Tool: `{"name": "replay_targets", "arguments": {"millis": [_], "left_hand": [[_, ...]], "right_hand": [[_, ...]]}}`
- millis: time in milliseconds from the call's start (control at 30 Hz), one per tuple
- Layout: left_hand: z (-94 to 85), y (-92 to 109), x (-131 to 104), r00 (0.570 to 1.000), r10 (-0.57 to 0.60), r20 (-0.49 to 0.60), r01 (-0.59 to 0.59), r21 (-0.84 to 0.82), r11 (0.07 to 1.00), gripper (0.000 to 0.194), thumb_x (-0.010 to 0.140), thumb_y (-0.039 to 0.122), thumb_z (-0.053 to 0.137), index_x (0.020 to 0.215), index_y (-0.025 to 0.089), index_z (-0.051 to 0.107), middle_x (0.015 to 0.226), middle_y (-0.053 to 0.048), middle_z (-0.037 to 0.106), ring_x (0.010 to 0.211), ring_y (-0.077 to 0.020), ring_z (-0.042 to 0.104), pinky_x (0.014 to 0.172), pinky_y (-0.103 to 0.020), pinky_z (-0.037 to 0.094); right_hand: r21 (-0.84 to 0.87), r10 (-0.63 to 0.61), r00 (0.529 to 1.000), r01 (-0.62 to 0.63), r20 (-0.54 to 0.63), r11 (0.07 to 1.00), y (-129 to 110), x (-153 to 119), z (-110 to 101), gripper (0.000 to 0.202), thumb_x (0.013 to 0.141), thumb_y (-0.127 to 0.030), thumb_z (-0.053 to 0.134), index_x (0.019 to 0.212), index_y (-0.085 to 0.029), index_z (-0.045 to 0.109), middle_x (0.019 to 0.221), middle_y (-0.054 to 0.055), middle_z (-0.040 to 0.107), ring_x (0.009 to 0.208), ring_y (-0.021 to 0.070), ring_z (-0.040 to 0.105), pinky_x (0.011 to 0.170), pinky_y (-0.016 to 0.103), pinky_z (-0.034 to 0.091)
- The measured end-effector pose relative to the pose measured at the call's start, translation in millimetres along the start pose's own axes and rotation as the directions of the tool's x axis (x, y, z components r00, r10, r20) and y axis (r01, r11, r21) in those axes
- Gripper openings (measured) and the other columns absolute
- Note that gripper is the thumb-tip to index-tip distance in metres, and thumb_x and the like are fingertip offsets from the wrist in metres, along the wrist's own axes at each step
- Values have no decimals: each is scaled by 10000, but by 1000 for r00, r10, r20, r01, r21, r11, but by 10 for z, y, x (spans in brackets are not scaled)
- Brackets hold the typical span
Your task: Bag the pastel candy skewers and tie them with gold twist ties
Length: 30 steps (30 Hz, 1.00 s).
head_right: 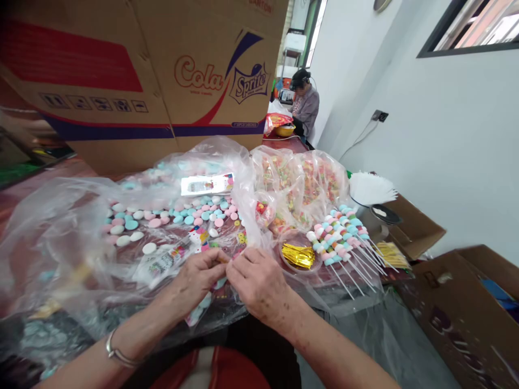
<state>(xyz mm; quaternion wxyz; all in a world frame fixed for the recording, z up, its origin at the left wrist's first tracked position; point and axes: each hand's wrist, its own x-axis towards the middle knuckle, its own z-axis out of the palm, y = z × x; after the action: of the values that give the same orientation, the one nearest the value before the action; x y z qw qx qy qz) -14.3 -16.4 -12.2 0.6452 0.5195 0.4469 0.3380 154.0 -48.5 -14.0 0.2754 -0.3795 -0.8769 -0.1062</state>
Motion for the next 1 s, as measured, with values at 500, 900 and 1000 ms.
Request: {"name": "replay_targets", "arguments": {"millis": [500, 900, 1000], "left_hand": [[-278, 122, 41, 769, -314, 557, 277, 151, 949, 152, 572, 86, 626, 656, 165, 725, 554, 19, 669, 411, -99, 539, 381, -169, 434], [-269, 118, 101, 756, -403, 516, 335, 224, 915, 73, 553, 113, 643, 575, 174, 677, 514, 18, 634, 376, -113, 509, 374, -202, 402], [-234, 168, 132, 852, -363, 378, 207, 394, 896, 78, 584, 113, 600, 558, 172, 645, 552, -13, 641, 433, -168, 555, 425, -262, 439]], "right_hand": [[270, -371, 866, 288, 336, 919, 119, 247, -246, 192, 1004, -171, 428, 965, -149, 615, 912, 50, 629, 812, 166, 510, 687, 310, 376], [283, -364, 851, 268, 380, 921, 158, 306, -82, 100, 920, -181, 595, 821, -191, 592, 865, -1, 628, 789, 150, 521, 645, 290, 367], [134, -275, 900, 243, 338, 961, 118, 305, 64, 78, 869, -165, 618, 796, -185, 595, 806, 13, 637, 730, 167, 533, 599, 306, 341]]}}
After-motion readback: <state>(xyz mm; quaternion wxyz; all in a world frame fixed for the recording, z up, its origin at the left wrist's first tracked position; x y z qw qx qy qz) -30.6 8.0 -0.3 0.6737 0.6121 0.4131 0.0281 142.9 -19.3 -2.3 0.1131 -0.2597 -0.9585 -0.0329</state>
